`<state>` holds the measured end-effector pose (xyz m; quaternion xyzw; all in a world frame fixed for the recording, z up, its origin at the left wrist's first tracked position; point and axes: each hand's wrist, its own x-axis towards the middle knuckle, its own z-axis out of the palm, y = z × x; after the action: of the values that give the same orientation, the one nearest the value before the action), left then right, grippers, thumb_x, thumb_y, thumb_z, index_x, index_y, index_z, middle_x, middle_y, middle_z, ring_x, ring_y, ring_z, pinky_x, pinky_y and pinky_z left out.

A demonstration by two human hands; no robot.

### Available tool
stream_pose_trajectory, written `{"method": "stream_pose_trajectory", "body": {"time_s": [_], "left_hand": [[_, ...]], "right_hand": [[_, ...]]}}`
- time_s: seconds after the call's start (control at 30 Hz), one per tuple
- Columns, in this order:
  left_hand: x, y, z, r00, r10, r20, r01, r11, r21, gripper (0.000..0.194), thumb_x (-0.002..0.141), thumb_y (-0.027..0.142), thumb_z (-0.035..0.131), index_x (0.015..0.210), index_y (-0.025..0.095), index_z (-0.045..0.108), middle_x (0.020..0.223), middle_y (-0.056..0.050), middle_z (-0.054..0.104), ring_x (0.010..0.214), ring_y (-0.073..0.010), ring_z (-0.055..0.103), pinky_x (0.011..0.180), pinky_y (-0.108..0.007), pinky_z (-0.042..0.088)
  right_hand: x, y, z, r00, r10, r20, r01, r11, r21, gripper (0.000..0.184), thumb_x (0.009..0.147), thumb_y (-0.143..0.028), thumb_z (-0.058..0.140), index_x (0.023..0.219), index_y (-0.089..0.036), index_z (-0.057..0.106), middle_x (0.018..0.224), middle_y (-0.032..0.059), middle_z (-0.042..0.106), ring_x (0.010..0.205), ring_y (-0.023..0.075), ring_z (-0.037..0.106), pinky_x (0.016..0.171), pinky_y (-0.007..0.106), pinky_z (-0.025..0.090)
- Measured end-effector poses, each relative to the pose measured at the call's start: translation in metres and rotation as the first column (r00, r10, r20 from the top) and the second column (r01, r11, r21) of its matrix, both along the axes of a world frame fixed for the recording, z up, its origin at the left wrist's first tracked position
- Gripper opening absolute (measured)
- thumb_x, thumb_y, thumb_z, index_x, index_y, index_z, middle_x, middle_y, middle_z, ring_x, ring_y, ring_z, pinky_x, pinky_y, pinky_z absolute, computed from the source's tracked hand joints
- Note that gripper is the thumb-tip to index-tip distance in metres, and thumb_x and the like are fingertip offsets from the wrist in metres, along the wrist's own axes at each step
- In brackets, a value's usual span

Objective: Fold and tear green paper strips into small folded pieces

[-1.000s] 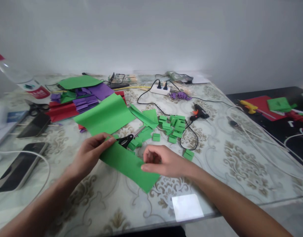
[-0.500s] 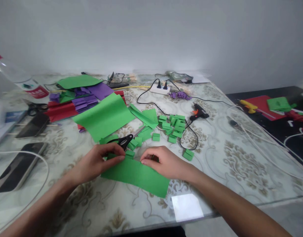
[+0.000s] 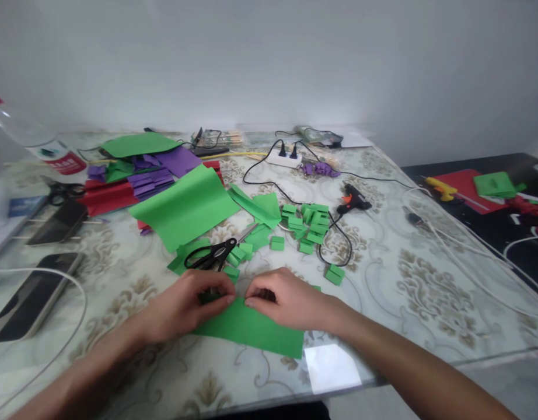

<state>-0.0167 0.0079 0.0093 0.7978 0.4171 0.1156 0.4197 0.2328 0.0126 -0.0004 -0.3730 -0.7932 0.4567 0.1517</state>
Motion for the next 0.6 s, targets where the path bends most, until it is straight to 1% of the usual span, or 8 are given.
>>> {"method": "stream_pose_trajectory", "body": {"time_s": [0.13, 0.3, 0.47, 0.53, 0.6], "left_hand": [[0.004, -0.003, 0.0, 0.998, -0.055, -0.015, 0.056, 0.998, 0.005, 0.021, 0.1, 0.029, 0.056, 0.096, 0.02, 0.075, 0.087, -0.002, 0.074, 0.077, -0.0174, 0.066, 0.071, -0.025, 0.047], [0.012, -0.009, -0.004, 0.994, -0.109, -0.001, 0.109, 0.994, -0.02, 0.017, 0.096, 0.023, 0.057, 0.09, 0.02, 0.073, 0.081, -0.002, 0.071, 0.073, -0.0173, 0.063, 0.067, -0.026, 0.044], [0.014, -0.01, -0.004, 0.993, -0.117, 0.013, 0.118, 0.992, -0.055, 0.012, 0.09, 0.017, 0.059, 0.087, 0.02, 0.071, 0.077, 0.0, 0.067, 0.069, -0.0158, 0.06, 0.064, -0.024, 0.043], [0.009, -0.008, -0.002, 0.994, -0.109, 0.022, 0.11, 0.992, -0.057, 0.011, 0.089, 0.017, 0.059, 0.086, 0.02, 0.07, 0.077, 0.0, 0.066, 0.068, -0.0159, 0.059, 0.064, -0.024, 0.044], [-0.001, -0.002, 0.002, 0.998, -0.065, 0.024, 0.066, 0.996, -0.052, 0.011, 0.089, 0.018, 0.06, 0.085, 0.02, 0.07, 0.078, 0.0, 0.067, 0.069, -0.0163, 0.059, 0.063, -0.024, 0.045]], "right_hand": [[-0.002, -0.001, 0.001, 0.999, 0.042, 0.008, -0.043, 0.999, 0.016, 0.013, 0.091, -0.02, 0.067, 0.084, -0.017, 0.078, 0.071, 0.0, 0.071, 0.061, 0.0122, 0.058, 0.061, 0.025, 0.038], [-0.005, -0.004, -0.003, 0.994, 0.11, 0.006, -0.11, 0.994, 0.024, 0.012, 0.087, -0.016, 0.066, 0.077, -0.017, 0.074, 0.068, -0.001, 0.068, 0.063, 0.0118, 0.057, 0.063, 0.024, 0.038], [-0.004, -0.004, -0.002, 0.99, 0.139, -0.013, -0.138, 0.99, 0.018, 0.011, 0.081, -0.012, 0.065, 0.074, -0.018, 0.07, 0.067, -0.0027, 0.065, 0.062, 0.0108, 0.056, 0.064, 0.023, 0.04], [0.001, 0.0, 0.002, 0.991, 0.133, -0.031, -0.133, 0.991, -0.003, 0.01, 0.081, -0.012, 0.066, 0.073, -0.017, 0.07, 0.068, -0.003, 0.065, 0.063, 0.0106, 0.057, 0.064, 0.023, 0.041], [0.009, 0.007, 0.006, 0.993, 0.105, -0.048, -0.107, 0.993, -0.041, 0.01, 0.082, -0.012, 0.067, 0.074, -0.017, 0.071, 0.066, -0.0035, 0.064, 0.061, 0.0104, 0.056, 0.061, 0.023, 0.04]]}}
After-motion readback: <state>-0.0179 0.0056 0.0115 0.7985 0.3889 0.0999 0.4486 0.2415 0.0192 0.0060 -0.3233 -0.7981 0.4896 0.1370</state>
